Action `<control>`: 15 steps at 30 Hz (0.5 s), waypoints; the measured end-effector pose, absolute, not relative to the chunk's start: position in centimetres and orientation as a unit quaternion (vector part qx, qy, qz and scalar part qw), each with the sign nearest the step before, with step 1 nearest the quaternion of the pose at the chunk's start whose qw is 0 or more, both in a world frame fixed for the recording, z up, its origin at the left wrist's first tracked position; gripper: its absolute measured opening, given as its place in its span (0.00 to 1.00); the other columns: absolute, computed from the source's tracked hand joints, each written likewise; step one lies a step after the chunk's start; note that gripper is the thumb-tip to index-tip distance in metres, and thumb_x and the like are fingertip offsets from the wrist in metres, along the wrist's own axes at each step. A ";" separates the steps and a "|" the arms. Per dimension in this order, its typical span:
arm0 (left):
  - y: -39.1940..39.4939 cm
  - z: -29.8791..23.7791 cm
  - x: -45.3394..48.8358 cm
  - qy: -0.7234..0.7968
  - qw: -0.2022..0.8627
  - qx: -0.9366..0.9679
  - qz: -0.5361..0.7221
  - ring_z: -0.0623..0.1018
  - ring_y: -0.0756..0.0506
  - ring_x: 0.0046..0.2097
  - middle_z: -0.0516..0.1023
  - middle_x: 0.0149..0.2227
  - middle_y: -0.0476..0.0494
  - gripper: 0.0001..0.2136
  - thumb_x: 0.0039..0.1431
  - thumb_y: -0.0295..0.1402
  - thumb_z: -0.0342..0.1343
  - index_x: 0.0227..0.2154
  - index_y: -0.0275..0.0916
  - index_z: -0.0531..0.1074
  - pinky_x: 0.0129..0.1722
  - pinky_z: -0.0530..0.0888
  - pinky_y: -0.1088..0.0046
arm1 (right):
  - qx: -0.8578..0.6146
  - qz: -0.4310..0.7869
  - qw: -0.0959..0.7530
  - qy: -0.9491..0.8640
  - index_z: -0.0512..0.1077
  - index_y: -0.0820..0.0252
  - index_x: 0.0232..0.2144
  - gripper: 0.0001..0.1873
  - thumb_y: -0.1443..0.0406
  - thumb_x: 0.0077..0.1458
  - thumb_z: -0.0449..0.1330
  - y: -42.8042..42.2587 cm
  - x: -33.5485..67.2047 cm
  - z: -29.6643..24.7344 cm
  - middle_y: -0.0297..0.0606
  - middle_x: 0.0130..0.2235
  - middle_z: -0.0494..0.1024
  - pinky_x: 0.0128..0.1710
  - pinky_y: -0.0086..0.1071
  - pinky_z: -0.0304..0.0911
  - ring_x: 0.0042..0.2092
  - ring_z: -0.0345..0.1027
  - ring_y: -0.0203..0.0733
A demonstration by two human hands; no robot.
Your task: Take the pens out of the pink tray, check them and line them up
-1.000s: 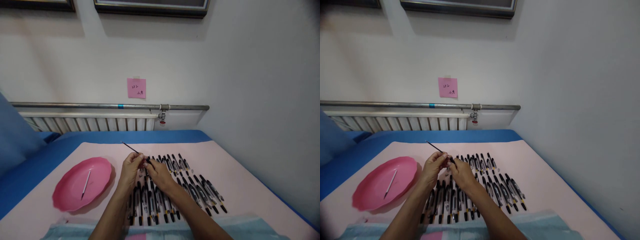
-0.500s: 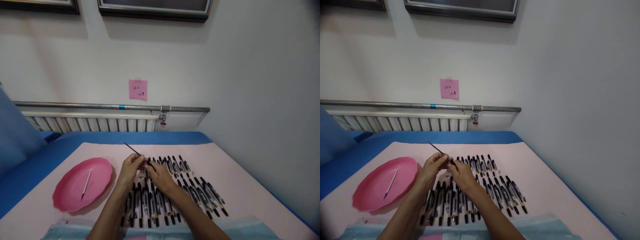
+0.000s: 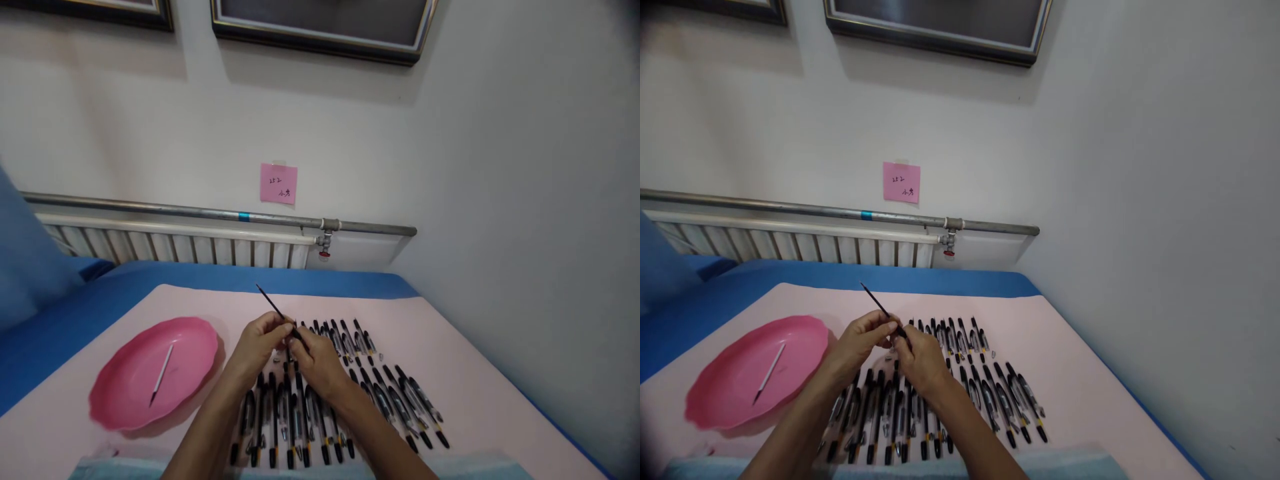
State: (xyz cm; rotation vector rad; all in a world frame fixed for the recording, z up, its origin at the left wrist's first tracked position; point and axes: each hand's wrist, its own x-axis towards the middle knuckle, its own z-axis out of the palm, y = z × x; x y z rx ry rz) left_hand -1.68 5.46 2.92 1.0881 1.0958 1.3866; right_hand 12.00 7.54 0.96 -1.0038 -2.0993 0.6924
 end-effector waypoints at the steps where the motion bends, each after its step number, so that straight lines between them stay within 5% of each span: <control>1: 5.3 3.1 -1.7 0.458 0.506 0.452 0.575 0.72 0.48 0.31 0.75 0.31 0.44 0.13 0.41 0.37 0.61 0.31 0.36 0.73 0.28 0.67 0.76 | -0.389 0.269 0.357 -0.806 0.67 0.60 0.28 0.13 0.61 0.56 0.46 7.6 12.0 0.9 0.33 0.25 0.71 0.28 0.25 0.54 0.27 0.62 0.33; 4: 5.0 3.7 -2.1 0.470 0.490 0.445 0.583 0.74 0.46 0.35 0.75 0.37 0.40 0.16 0.44 0.40 0.58 0.35 0.36 0.72 0.29 0.68 0.75 | -0.401 0.272 0.387 -0.784 0.65 0.60 0.24 0.14 0.58 0.55 0.48 7.9 12.2 1.0 0.29 0.21 0.64 0.25 0.24 0.52 0.24 0.57 0.31; 8: 5.5 2.7 -3.1 0.538 0.437 0.470 0.546 0.73 0.46 0.30 0.75 0.29 0.42 0.11 0.47 0.39 0.53 0.28 0.36 0.72 0.29 0.67 0.73 | -0.406 0.295 0.416 -0.758 0.64 0.60 0.24 0.14 0.57 0.54 0.49 8.0 12.5 1.0 0.28 0.20 0.61 0.25 0.24 0.53 0.24 0.55 0.31; 15: 6.4 -1.3 -2.5 0.656 0.252 0.608 0.370 0.71 0.45 0.25 0.72 0.20 0.46 0.03 0.38 0.27 0.55 0.15 0.41 0.70 0.28 0.61 0.72 | -0.389 0.339 0.441 -0.734 0.65 0.60 0.25 0.13 0.58 0.53 0.50 7.8 12.5 1.3 0.29 0.20 0.61 0.25 0.24 0.54 0.24 0.55 0.31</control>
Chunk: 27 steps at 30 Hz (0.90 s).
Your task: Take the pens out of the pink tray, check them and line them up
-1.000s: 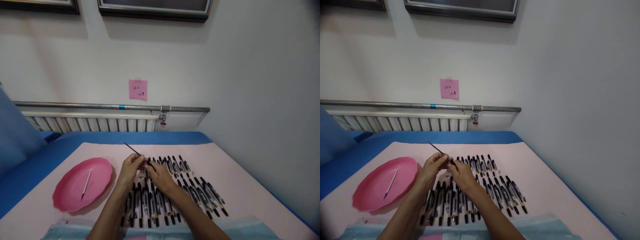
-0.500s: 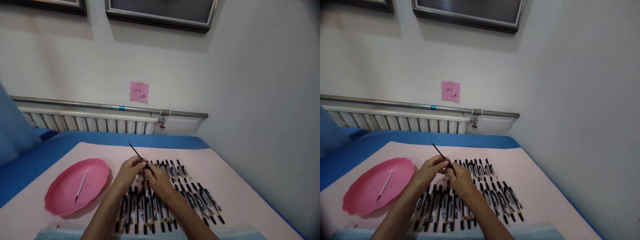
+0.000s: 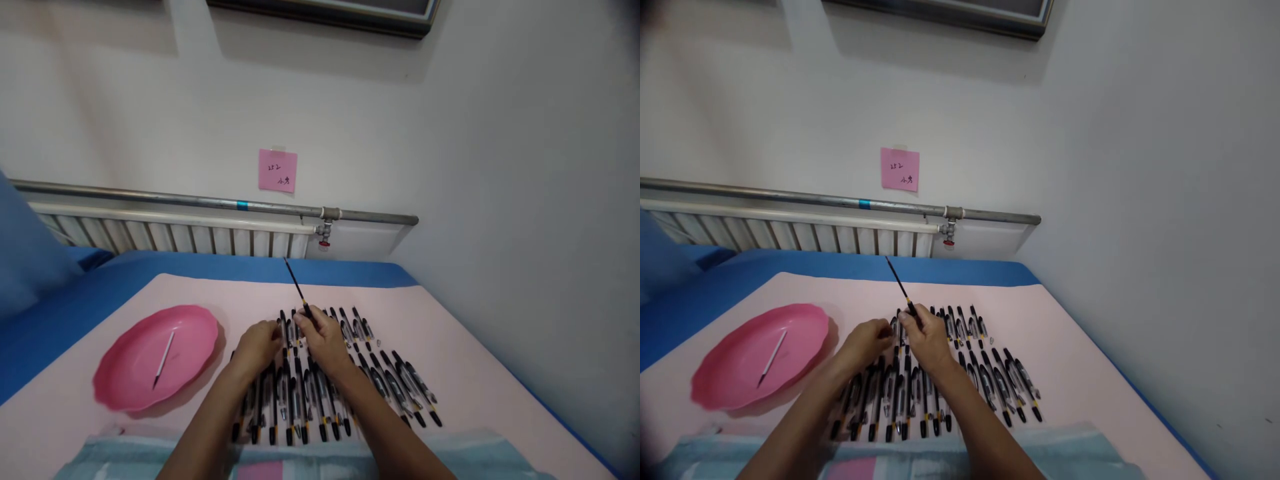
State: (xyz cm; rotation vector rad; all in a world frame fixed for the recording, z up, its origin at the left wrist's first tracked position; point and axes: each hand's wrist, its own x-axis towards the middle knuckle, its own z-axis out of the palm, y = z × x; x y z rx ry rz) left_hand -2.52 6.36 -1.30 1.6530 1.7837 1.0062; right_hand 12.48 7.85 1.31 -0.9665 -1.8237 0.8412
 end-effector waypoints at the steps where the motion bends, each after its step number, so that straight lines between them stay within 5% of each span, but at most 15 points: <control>1: 6.3 -1.5 -2.2 0.660 0.243 0.615 0.356 0.71 0.44 0.25 0.72 0.19 0.46 0.04 0.38 0.26 0.55 0.14 0.41 0.69 0.28 0.61 0.72 | -0.389 0.348 0.445 -0.728 0.65 0.60 0.25 0.13 0.58 0.53 0.50 7.8 12.5 1.4 0.29 0.20 0.61 0.25 0.24 0.54 0.23 0.55 0.31; 10: 6.4 -2.1 -1.4 0.711 0.205 0.629 0.239 0.72 0.40 0.38 0.73 0.30 0.37 0.05 0.45 0.26 0.50 0.20 0.37 0.70 0.40 0.63 0.64 | -0.382 0.364 0.459 -0.715 0.66 0.60 0.26 0.13 0.58 0.53 0.50 7.8 12.4 1.5 0.29 0.21 0.62 0.26 0.24 0.55 0.24 0.57 0.32; 16: 6.6 -0.8 -2.8 0.697 0.261 0.604 0.286 0.73 0.42 0.36 0.74 0.31 0.36 0.06 0.48 0.26 0.49 0.27 0.33 0.71 0.39 0.66 0.65 | -0.391 0.350 0.438 -0.730 0.65 0.60 0.24 0.13 0.58 0.53 0.50 8.0 12.3 1.3 0.29 0.20 0.63 0.26 0.25 0.54 0.24 0.57 0.32; 20: 6.4 0.9 -3.9 0.594 0.424 0.496 0.472 0.74 0.50 0.34 0.74 0.33 0.43 0.12 0.54 0.33 0.49 0.40 0.35 0.68 0.37 0.69 0.73 | -0.383 0.347 0.359 -0.777 0.62 0.60 0.21 0.14 0.60 0.54 0.49 8.0 11.9 0.7 0.29 0.21 0.64 0.25 0.24 0.52 0.25 0.57 0.31; 23: 6.2 1.5 -3.7 0.436 0.580 0.323 0.608 0.74 0.52 0.31 0.74 0.28 0.47 0.12 0.45 0.31 0.59 0.35 0.35 0.71 0.35 0.70 0.76 | -0.384 0.342 0.341 -0.787 0.60 0.60 0.20 0.14 0.60 0.55 0.47 7.7 11.6 0.5 0.29 0.21 0.64 0.26 0.25 0.51 0.25 0.56 0.31; 27: 6.2 1.6 -2.7 0.375 0.629 0.242 0.637 0.74 0.52 0.30 0.75 0.27 0.46 0.11 0.39 0.28 0.63 0.30 0.33 0.73 0.32 0.70 0.77 | -0.389 0.341 0.337 -0.787 0.60 0.60 0.21 0.16 0.59 0.56 0.46 7.5 11.4 0.7 0.30 0.21 0.65 0.27 0.25 0.52 0.26 0.58 0.32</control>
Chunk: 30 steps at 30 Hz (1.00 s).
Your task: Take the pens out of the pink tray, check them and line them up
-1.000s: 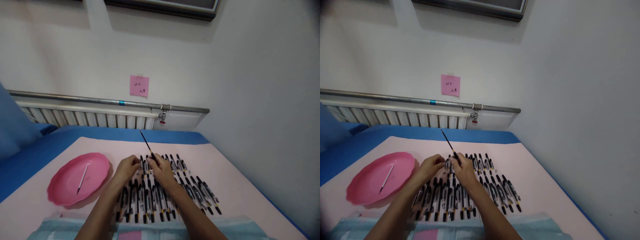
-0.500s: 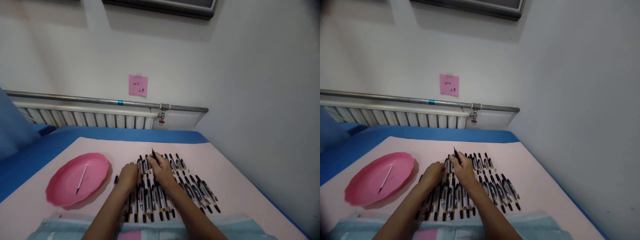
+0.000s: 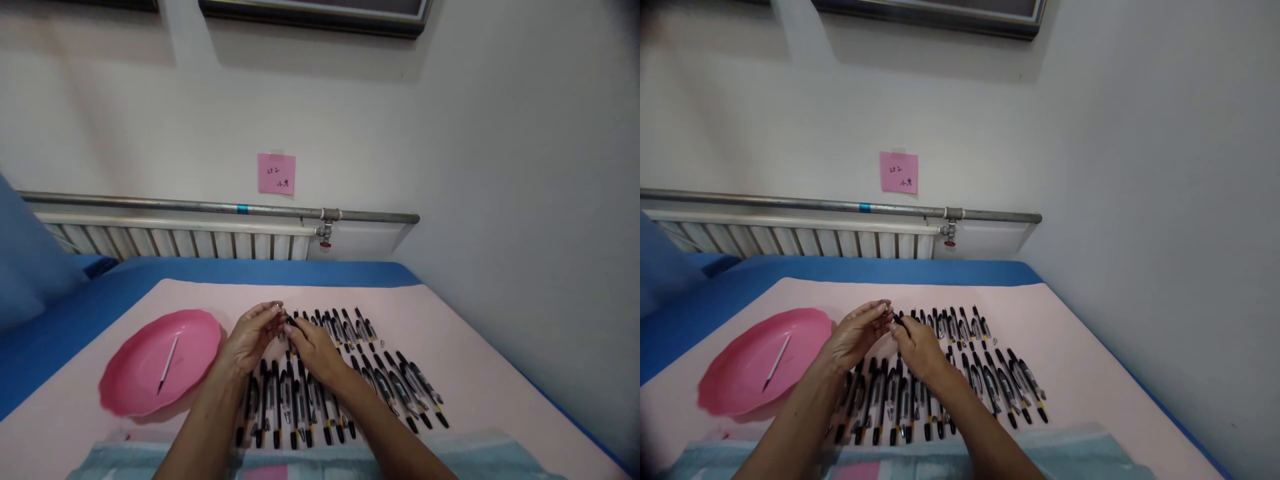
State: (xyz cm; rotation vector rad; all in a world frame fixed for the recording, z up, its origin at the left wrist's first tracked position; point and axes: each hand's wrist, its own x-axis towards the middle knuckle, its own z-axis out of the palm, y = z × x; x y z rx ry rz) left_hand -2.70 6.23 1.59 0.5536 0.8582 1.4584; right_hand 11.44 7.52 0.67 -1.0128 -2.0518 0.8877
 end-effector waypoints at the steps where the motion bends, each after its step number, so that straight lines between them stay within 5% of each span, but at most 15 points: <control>1: 6.3 1.6 -2.4 0.368 0.632 0.231 0.642 0.74 0.52 0.29 0.75 0.28 0.46 0.11 0.39 0.27 0.64 0.30 0.33 0.73 0.32 0.70 0.78 | -0.392 0.337 0.336 -0.788 0.61 0.60 0.21 0.16 0.59 0.56 0.46 7.6 11.5 0.7 0.30 0.21 0.65 0.27 0.25 0.52 0.26 0.58 0.32; 30: 6.5 0.6 -0.5 0.429 0.553 0.267 0.663 0.71 0.53 0.27 0.73 0.24 0.49 0.13 0.33 0.33 0.66 0.25 0.33 0.73 0.31 0.67 0.76 | -0.464 0.207 0.289 -0.812 0.67 0.60 0.28 0.15 0.60 0.57 0.45 7.9 11.7 0.0 0.36 0.26 0.71 0.26 0.27 0.49 0.27 0.62 0.34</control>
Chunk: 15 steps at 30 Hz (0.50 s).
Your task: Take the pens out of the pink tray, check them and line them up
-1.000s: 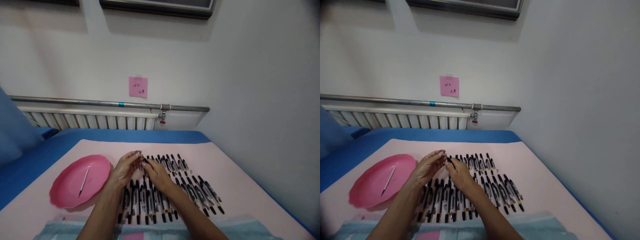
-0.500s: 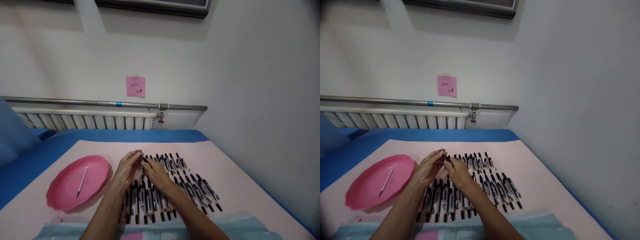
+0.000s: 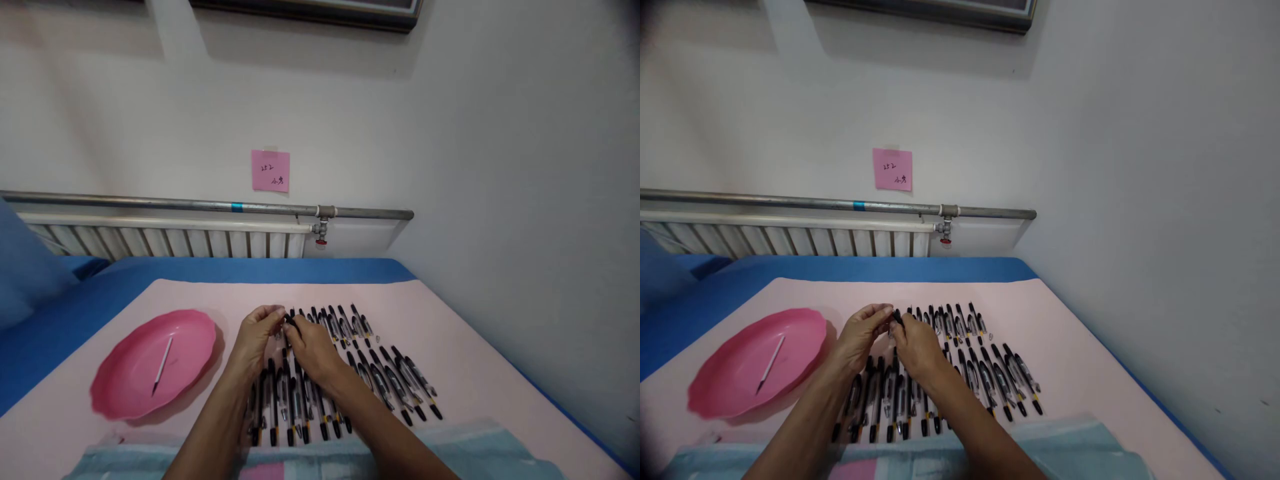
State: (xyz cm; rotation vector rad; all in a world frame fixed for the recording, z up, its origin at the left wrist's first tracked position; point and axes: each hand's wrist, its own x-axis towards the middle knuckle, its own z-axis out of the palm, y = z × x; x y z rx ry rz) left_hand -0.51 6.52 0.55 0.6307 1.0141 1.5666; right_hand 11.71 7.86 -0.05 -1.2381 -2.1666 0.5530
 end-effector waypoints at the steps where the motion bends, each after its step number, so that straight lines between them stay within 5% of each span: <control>1: 6.6 0.5 -0.5 0.434 0.549 0.272 0.661 0.71 0.53 0.26 0.73 0.23 0.49 0.13 0.33 0.33 0.66 0.25 0.33 0.73 0.31 0.66 0.76 | -0.468 0.195 0.282 -0.814 0.67 0.60 0.28 0.15 0.60 0.57 0.45 7.8 11.7 -0.1 0.37 0.26 0.71 0.26 0.27 0.48 0.27 0.62 0.35; 15: 6.4 0.3 0.3 0.435 0.555 0.262 0.659 0.69 0.53 0.23 0.72 0.20 0.49 0.14 0.32 0.35 0.66 0.21 0.32 0.72 0.28 0.66 0.76 | -0.486 0.177 0.260 -0.816 0.68 0.61 0.30 0.16 0.60 0.58 0.44 7.7 11.8 0.0 0.40 0.28 0.74 0.26 0.28 0.47 0.28 0.64 0.36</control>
